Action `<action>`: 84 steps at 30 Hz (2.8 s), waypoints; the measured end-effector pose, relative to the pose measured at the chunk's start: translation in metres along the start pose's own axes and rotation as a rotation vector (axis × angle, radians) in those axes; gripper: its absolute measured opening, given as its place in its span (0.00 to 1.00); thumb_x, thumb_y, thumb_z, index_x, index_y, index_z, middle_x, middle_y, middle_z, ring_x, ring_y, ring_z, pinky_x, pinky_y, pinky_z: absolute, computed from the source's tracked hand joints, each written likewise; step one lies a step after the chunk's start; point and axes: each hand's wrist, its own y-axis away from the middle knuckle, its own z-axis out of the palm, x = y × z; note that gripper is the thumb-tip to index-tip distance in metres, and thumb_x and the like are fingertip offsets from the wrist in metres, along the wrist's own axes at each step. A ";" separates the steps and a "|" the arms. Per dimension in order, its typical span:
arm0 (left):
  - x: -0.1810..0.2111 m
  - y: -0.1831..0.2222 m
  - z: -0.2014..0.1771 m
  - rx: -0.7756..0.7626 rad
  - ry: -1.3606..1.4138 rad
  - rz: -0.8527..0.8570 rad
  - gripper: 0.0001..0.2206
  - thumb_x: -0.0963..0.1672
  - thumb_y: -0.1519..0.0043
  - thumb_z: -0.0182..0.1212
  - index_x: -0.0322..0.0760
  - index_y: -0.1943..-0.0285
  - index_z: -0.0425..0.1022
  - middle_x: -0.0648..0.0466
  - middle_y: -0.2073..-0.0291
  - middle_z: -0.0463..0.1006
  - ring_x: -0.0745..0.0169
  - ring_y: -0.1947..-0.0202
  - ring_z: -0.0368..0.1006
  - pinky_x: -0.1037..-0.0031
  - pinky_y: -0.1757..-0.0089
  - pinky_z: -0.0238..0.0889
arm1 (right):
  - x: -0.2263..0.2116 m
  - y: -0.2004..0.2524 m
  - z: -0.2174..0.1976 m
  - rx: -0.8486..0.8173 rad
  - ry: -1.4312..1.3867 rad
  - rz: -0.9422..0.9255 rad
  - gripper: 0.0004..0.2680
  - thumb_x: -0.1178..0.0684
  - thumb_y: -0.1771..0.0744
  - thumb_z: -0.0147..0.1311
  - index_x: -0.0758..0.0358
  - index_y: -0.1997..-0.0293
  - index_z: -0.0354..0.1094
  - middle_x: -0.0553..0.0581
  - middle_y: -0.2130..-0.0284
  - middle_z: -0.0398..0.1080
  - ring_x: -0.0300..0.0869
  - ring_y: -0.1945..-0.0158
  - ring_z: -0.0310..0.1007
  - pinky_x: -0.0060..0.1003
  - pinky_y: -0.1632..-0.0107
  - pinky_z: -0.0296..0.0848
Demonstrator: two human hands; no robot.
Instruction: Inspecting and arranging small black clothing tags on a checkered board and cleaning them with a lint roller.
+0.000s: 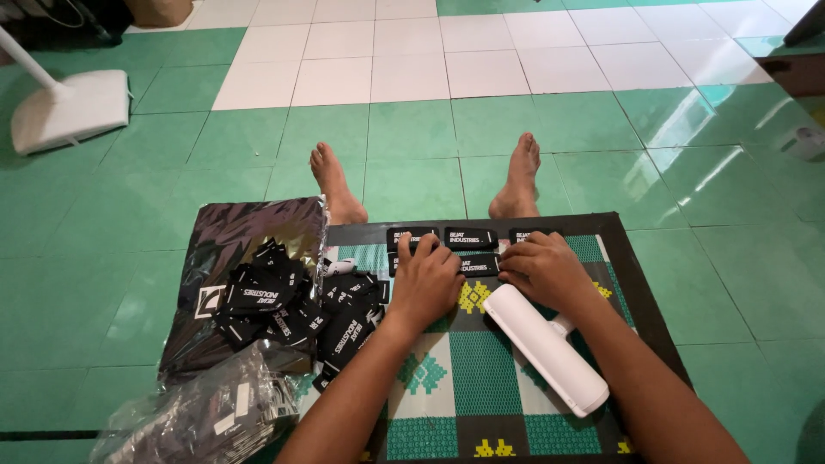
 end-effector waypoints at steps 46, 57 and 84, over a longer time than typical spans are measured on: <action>-0.005 0.194 -0.115 0.258 0.279 -0.094 0.08 0.43 0.41 0.65 0.37 0.55 0.78 0.51 0.56 0.77 0.48 0.53 0.68 0.50 0.47 0.57 | -0.134 -0.034 -0.070 -0.281 -0.019 -0.011 0.15 0.43 0.39 0.65 0.48 0.48 0.73 0.54 0.53 0.76 0.47 0.51 0.74 0.46 0.48 0.73; -0.011 0.210 -0.075 0.434 0.586 -0.449 0.08 0.36 0.37 0.48 0.29 0.49 0.64 0.36 0.51 0.70 0.44 0.59 0.72 0.61 0.59 0.66 | -0.227 -0.064 -0.007 -0.154 -0.100 -0.201 0.16 0.44 0.37 0.64 0.51 0.45 0.73 0.53 0.52 0.76 0.47 0.50 0.70 0.43 0.52 0.70; -0.009 0.205 -0.086 0.082 0.538 -0.702 0.37 0.26 0.50 0.45 0.36 0.29 0.61 0.46 0.54 0.68 0.64 0.71 0.61 0.69 0.71 0.56 | -0.159 -0.044 -0.070 -0.222 -0.844 -0.171 0.13 0.43 0.34 0.51 0.58 0.60 0.80 0.54 0.69 0.82 0.41 0.68 0.82 0.36 0.65 0.77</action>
